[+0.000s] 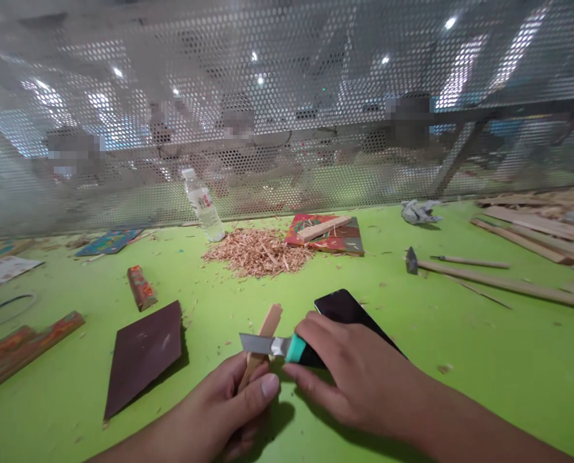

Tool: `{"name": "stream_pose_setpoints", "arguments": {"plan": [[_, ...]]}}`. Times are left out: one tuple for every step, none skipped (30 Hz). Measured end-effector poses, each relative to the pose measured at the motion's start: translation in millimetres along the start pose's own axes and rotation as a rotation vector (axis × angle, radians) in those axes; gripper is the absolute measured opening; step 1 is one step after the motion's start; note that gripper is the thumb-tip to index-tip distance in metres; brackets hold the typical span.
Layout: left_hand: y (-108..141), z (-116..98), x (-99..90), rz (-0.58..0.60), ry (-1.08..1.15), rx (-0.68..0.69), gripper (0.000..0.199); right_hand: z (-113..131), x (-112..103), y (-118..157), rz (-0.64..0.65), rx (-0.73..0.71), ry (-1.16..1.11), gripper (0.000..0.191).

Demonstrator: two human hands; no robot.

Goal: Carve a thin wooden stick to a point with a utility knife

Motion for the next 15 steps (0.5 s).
{"name": "stream_pose_setpoints", "arguments": {"plan": [[-0.2,1.8,-0.8,-0.003,0.009,-0.006,0.050,1.7,1.3,0.3,0.016,-0.020,-0.007,0.025],[-0.3,3.4,-1.3,-0.006,0.016,-0.014,0.051,3.4,2.6,0.7,0.031,-0.039,-0.018,0.025],[-0.3,4.7,-1.6,-0.007,0.020,-0.025,0.052,4.7,3.8,1.3,0.046,-0.053,-0.029,0.024],[-0.2,5.7,-1.7,-0.009,0.020,-0.036,0.052,5.6,5.1,1.9,0.058,-0.063,-0.039,0.023],[-0.1,6.1,-1.6,-0.010,0.018,-0.043,0.052,6.1,6.2,2.7,0.066,-0.068,-0.043,0.022],[0.1,6.2,-1.5,-0.011,0.022,-0.048,0.052,6.3,7.2,3.4,0.071,-0.071,-0.044,0.021],[0.3,6.3,-1.3,-0.008,0.026,-0.052,0.052,6.3,7.9,4.0,0.073,-0.073,-0.042,0.020],[0.5,6.4,-0.9,-0.001,0.026,-0.054,0.052,6.1,8.3,4.5,0.072,-0.075,-0.039,0.020],[0.6,6.6,-0.7,0.004,0.029,-0.052,0.052,6.0,8.6,4.9,0.070,-0.079,-0.039,0.020],[0.7,7.0,-0.7,0.009,0.034,-0.049,0.052,6.0,8.6,5.1,0.068,-0.085,-0.041,0.020],[0.7,7.7,-0.8,0.013,0.039,-0.047,0.052,6.0,8.3,5.2,0.064,-0.093,-0.046,0.021],[0.7,8.5,-1.1,0.014,0.042,-0.045,0.052,6.2,8.0,5.2,0.061,-0.102,-0.055,0.021],[0.7,9.4,-1.5,0.012,0.046,-0.041,0.051,6.3,7.5,5.1,0.058,-0.106,-0.060,0.021],[0.6,10.1,-1.8,0.012,0.054,-0.036,0.050,6.4,7.1,5.0,0.057,-0.111,-0.066,0.021],[0.5,10.4,-1.9,0.014,0.062,-0.028,0.049,6.5,6.8,4.9,0.058,-0.113,-0.069,0.020]]}}
Point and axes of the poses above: each hand's wrist, its own y-axis away from the middle knuckle, its own x-axis out of the palm, z = x × y, the point moved 4 cm from there along -y, towards the middle knuckle, and after that the axes turned 1 degree about x, right-handed, at the moved point
